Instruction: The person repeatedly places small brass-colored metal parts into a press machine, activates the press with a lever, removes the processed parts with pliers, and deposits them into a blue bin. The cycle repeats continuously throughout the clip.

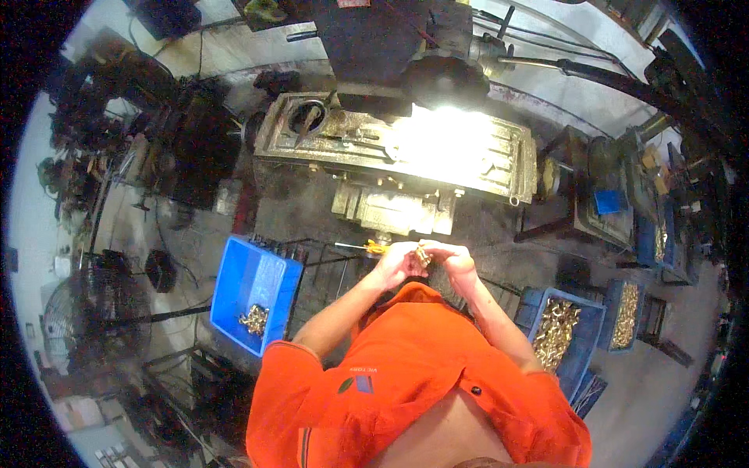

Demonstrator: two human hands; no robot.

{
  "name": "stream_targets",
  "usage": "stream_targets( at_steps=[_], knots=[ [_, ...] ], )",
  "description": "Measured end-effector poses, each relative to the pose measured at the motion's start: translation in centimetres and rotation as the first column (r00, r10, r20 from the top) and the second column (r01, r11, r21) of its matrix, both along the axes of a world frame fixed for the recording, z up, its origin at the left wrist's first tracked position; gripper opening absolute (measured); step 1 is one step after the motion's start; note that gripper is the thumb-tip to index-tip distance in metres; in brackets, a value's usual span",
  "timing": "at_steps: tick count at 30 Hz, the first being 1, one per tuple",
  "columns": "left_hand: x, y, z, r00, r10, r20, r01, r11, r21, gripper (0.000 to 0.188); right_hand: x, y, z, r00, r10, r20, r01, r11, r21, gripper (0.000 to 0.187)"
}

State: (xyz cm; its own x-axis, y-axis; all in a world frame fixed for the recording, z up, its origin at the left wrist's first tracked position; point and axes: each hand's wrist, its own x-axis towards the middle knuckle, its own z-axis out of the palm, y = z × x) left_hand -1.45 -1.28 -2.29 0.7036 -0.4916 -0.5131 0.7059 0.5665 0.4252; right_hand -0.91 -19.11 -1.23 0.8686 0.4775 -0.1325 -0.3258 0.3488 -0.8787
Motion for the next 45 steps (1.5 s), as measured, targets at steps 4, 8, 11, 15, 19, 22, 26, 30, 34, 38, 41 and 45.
stream_targets(
  at_steps=[4, 8, 11, 15, 19, 22, 26, 30, 34, 38, 41, 45],
  knots=[
    [0.7, 1.4, 1.8, 0.896, -0.192, 0.401, -0.058, 0.843, 0.535, 0.023, 0.3, -0.6, 0.8, 0.977, -0.091, -0.195, 0.087, 0.996, -0.024, 0.045],
    [0.2, -0.6, 5.2, 0.623, -0.566, 0.540, -0.307, 0.458, 0.834, 0.025, 0.6, -0.3, -0.1, 0.964, -0.126, -0.234, 0.118, 0.992, -0.051, 0.044],
    [0.7, -0.9, 5.4, 0.264, -0.839, 0.475, -0.619, 0.230, 0.750, 0.024, 0.8, 0.1, -0.1, 0.957, -0.161, -0.240, 0.145, 0.986, -0.085, 0.045],
    [1.6, -1.2, 4.4, 0.186, -0.817, 0.545, -0.718, 0.266, 0.644, 0.022, 1.4, 0.4, 0.6, 0.935, -0.202, -0.292, 0.186, 0.979, -0.081, 0.050],
    [4.6, 0.4, 2.8, 0.174, -0.828, 0.534, -0.734, 0.253, 0.631, 0.034, 2.2, 0.3, 1.3, 0.934, -0.300, -0.194, 0.267, 0.947, -0.180, 0.049],
    [9.3, 2.4, 3.7, 0.370, -0.854, 0.367, -0.582, 0.095, 0.808, 0.019, 2.1, -2.3, 1.1, 0.925, -0.316, -0.211, 0.291, 0.946, -0.145, 0.044],
    [16.3, 5.7, 2.6, 0.377, -0.800, 0.468, -0.732, 0.053, 0.680, 0.018, -0.6, -5.1, 1.4, 0.884, -0.407, -0.231, 0.332, 0.894, -0.301, 0.031],
    [20.7, 5.9, 2.1, 0.676, -0.651, 0.346, -0.490, -0.047, 0.870, 0.027, -5.0, -8.0, -0.2, 0.751, -0.572, -0.330, 0.429, 0.803, -0.414, 0.023],
    [22.1, 5.9, 1.5, 0.692, -0.601, 0.400, -0.439, 0.089, 0.894, 0.027, -7.6, -9.3, -0.7, 0.594, -0.676, -0.436, 0.473, 0.732, -0.491, 0.020],
    [23.4, 6.2, 0.2, 0.666, -0.661, 0.344, -0.520, -0.081, 0.851, 0.024, -7.9, -9.2, -0.3, 0.584, -0.700, -0.411, 0.508, 0.710, -0.487, 0.020],
    [23.5, 5.9, 1.3, 0.664, -0.695, 0.275, -0.507, -0.149, 0.849, 0.023, -6.8, -8.6, 0.7, 0.608, -0.706, -0.363, 0.498, 0.695, -0.518, 0.021],
    [22.9, 5.9, 2.1, 0.630, -0.729, 0.268, -0.539, -0.162, 0.826, 0.030, -6.1, -9.0, 1.1, 0.686, -0.659, -0.308, 0.517, 0.739, -0.431, 0.023]
  ],
)
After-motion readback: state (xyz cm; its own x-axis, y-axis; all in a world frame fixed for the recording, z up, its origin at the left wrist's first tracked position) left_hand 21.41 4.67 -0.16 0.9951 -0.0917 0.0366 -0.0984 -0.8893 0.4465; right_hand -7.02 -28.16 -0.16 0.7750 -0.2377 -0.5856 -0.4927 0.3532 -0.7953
